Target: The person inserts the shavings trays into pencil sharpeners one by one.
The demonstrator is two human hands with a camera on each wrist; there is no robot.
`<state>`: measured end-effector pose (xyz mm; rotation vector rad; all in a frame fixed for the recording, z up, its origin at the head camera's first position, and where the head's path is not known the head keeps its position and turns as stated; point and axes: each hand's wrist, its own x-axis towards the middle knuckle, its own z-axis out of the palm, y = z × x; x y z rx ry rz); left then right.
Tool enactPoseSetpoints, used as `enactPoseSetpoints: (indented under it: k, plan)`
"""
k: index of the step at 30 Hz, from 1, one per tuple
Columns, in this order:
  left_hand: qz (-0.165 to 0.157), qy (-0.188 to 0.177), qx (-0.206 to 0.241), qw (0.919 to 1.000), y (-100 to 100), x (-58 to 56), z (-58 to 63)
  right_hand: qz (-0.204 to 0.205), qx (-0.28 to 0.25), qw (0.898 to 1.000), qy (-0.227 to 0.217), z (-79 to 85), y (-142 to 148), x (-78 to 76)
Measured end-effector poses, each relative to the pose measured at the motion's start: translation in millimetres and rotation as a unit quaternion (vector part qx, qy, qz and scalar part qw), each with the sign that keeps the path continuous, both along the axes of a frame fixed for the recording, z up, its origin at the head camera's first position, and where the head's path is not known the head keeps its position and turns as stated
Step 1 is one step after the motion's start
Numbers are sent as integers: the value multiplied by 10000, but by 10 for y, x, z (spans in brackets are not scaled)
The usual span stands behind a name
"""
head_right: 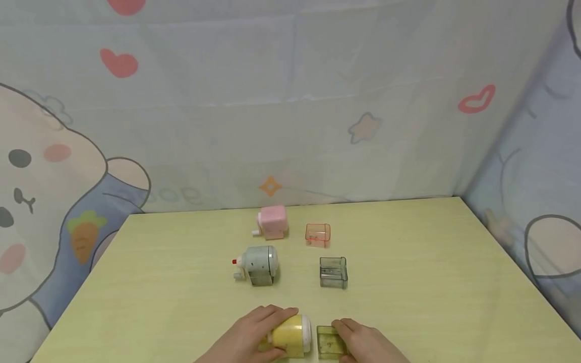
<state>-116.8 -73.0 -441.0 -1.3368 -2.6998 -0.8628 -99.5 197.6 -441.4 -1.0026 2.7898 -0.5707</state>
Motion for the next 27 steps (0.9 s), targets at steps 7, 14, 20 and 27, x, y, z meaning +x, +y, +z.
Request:
enactPoseSetpoints:
  k: [7, 14, 20, 27]
  plan:
    - [-20, 78, -31, 10000, 20, -9, -29, 65, -6, 10000, 53, -7, -7, -8]
    - [-56, 68, 56, 9999, 51, -18, -39, 27, 36, 10000, 16, 5, -27, -10]
    - [-39, 96, -32, 9999, 76, -13, -26, -2, -18, 9999, 106, -16, -38, 4]
    - [-45, 164, -79, 9998, 97, -10, -14, -54, -51, 10000, 12, -15, -45, 8]
